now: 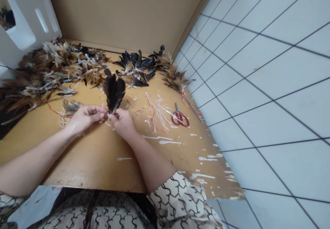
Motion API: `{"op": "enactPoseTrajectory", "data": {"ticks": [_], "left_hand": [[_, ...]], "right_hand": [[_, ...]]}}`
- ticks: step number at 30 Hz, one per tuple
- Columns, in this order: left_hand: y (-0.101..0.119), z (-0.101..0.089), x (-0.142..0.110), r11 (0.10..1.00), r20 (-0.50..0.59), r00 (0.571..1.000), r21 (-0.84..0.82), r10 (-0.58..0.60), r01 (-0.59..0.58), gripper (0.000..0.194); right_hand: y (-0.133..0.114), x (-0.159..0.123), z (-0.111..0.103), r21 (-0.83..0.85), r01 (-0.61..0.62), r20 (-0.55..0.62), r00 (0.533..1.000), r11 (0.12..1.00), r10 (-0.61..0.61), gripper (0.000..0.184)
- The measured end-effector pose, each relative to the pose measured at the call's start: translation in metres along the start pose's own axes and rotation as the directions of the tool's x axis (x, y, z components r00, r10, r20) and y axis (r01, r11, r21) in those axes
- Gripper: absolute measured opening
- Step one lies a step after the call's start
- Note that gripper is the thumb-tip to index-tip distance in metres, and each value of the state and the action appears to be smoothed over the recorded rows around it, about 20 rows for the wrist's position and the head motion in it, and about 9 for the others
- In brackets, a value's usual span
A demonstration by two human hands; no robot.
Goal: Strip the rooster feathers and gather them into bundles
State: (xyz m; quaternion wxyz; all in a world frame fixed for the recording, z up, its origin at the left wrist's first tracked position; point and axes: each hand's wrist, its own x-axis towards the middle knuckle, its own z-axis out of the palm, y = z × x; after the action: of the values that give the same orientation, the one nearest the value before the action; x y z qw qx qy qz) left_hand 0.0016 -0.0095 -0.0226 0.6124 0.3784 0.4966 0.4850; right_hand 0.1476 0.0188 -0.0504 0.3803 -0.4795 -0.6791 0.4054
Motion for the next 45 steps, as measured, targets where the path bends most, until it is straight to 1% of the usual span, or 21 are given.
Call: {"op": "enactPoseTrajectory", "data": {"ticks": [2,4,7,10,15,19,24,28,30,34,40,42,45], "left_hand": [[-0.001,0.0,0.0,1.0,0.022,1.0,-0.007,-0.015,0.015,0.019],[-0.001,0.0,0.0,0.999,0.046,0.999,-0.015,-0.027,0.028,0.02],[-0.001,0.0,0.0,0.999,0.058,0.997,-0.028,-0.041,0.043,0.02],[0.0,0.0,0.0,0.997,0.061,0.997,-0.047,-0.05,0.053,0.018],[0.0,0.0,0.0,0.993,0.1,0.991,-0.076,-0.088,0.096,0.014],[0.0,-0.003,0.0,0.982,0.177,0.974,-0.106,-0.139,0.159,0.012],[0.003,-0.008,0.001,0.962,0.263,0.944,-0.133,-0.197,0.238,0.012],[0.004,-0.009,0.001,0.956,0.302,0.931,-0.144,-0.205,0.257,0.013],[0.004,-0.008,0.001,0.955,0.302,0.931,-0.149,-0.204,0.257,0.013],[0.004,-0.007,0.001,0.955,0.268,0.94,-0.145,-0.212,0.257,0.013],[0.003,-0.007,0.0,0.969,0.24,0.953,-0.118,-0.186,0.218,0.011],[0.003,-0.007,0.0,0.972,0.22,0.96,-0.119,-0.171,0.201,0.011],[0.004,-0.006,0.0,0.976,0.2,0.966,-0.108,-0.165,0.19,0.012]], "right_hand": [[-0.002,-0.001,0.001,0.171,-0.045,0.04,0.998,0.984,0.039,0.016],[-0.004,-0.003,0.002,0.293,-0.074,0.074,0.996,0.953,0.055,0.015],[-0.006,-0.004,0.004,0.403,-0.104,0.091,0.993,0.909,0.074,0.017],[-0.006,-0.005,0.005,0.463,-0.111,0.082,0.993,0.88,0.082,0.019],[-0.009,-0.005,0.004,0.472,-0.098,0.074,0.995,0.876,0.072,0.018],[-0.012,-0.007,0.002,0.457,-0.076,0.068,0.996,0.886,0.05,0.016],[-0.016,-0.008,0.002,0.483,-0.07,0.116,0.993,0.873,0.015,0.02],[-0.017,-0.008,0.001,0.497,-0.05,0.142,0.99,0.866,-0.024,0.022],[-0.017,-0.007,0.0,0.489,-0.059,0.148,0.989,0.87,-0.016,0.022],[-0.016,-0.006,0.0,0.502,-0.086,0.144,0.989,0.861,0.015,0.022],[-0.015,-0.005,0.0,0.507,-0.103,0.184,0.983,0.856,0.01,0.022],[-0.015,-0.005,0.0,0.499,-0.101,0.172,0.985,0.861,0.015,0.023],[-0.014,-0.005,0.0,0.499,-0.084,0.12,0.992,0.862,0.027,0.023]]}}
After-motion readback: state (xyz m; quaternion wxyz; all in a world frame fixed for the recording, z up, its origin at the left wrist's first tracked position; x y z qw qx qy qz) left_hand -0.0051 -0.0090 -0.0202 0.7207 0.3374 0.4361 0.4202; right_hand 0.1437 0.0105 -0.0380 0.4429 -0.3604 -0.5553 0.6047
